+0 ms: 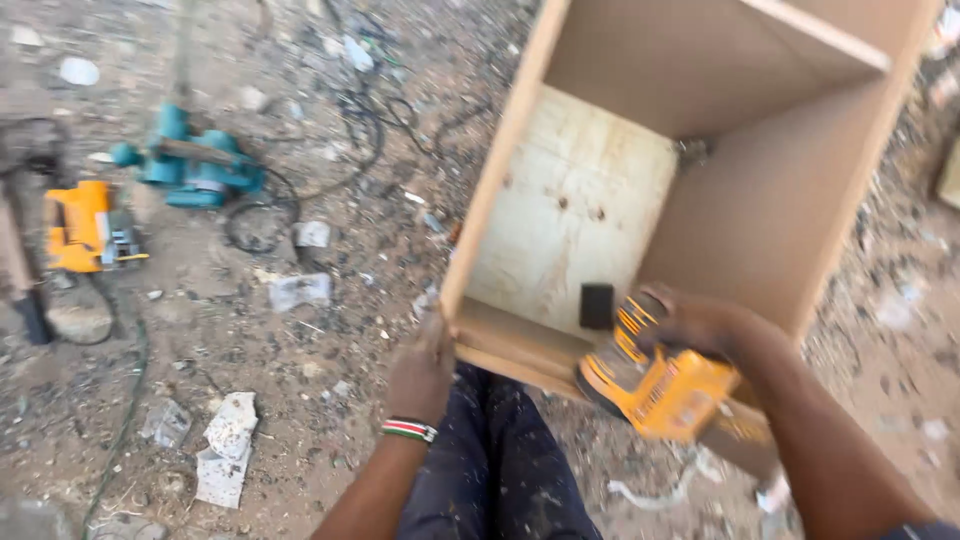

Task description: The person uses a yellow and black orbital sander to smooth the edges and surfaces of a light-colored wooden cabinet. They work on the exterior edges, the top surface, and the interior shelves of the cabinet, which is positioned on a dirt ground.

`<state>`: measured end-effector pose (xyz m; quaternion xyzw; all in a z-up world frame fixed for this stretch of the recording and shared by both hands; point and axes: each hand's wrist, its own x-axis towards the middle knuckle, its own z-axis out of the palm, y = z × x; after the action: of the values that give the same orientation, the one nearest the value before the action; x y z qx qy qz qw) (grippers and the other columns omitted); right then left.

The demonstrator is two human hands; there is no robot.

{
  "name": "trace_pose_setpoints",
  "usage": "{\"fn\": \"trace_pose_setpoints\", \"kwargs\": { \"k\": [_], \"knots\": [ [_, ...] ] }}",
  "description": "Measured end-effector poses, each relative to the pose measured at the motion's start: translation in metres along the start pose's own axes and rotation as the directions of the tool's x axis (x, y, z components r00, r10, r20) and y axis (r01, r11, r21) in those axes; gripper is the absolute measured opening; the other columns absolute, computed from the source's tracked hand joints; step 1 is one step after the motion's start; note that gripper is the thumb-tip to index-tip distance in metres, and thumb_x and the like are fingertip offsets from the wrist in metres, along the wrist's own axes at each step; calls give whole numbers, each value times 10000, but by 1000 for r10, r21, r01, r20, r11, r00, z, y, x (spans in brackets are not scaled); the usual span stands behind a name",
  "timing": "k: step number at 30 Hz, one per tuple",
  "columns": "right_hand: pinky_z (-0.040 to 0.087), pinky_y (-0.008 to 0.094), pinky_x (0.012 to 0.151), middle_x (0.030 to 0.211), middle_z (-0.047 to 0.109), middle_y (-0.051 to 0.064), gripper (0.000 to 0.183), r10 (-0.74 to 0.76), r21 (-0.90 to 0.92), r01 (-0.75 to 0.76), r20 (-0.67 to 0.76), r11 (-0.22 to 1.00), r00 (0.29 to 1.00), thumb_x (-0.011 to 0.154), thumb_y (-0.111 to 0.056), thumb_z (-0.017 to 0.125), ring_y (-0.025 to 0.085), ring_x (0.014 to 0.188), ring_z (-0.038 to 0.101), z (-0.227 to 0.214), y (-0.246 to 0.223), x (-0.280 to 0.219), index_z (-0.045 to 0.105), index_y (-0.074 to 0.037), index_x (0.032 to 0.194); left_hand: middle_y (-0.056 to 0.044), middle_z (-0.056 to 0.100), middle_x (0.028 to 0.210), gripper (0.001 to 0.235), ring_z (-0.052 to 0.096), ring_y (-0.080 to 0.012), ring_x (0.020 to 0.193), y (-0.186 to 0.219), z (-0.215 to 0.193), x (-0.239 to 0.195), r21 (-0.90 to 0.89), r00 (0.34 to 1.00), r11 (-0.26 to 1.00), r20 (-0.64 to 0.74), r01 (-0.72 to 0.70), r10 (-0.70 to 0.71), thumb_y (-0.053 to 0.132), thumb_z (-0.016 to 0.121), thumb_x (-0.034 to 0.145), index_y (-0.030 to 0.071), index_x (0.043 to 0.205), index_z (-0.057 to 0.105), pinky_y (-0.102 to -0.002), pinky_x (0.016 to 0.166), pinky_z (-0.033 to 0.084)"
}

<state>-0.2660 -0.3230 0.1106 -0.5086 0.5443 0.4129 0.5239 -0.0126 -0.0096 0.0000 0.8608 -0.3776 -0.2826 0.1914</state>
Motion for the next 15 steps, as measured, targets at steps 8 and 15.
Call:
{"fn": "trace_pose_setpoints", "kwargs": {
  "k": [8, 15],
  "knots": [
    [710, 502, 823, 1334, 937, 269, 1110, 40, 203, -6, -166, 979, 985, 912, -102, 931, 408, 856, 866, 55, -36, -71, 414, -356, 1860, -66, 788, 1627, 614, 842, -223, 1371, -19, -9, 14, -392, 951, 875, 236, 282, -201, 581, 685, 1101, 256, 1613, 778, -393, 1106, 661],
    [574, 565, 1210, 1417, 785, 242, 1105, -123, -181, 45, -446, 982, 887, 756, -502, 875, 479, 1333, 775, 154, -76, -88, 428, -537, 1765, -123, 835, 1580, 526, 797, -259, 1404, -64, 40, 28, -605, 966, 758, 219, 244, -137, 474, 696, 1122, 179, 1528, 853, -380, 1165, 573]
  ]
}}
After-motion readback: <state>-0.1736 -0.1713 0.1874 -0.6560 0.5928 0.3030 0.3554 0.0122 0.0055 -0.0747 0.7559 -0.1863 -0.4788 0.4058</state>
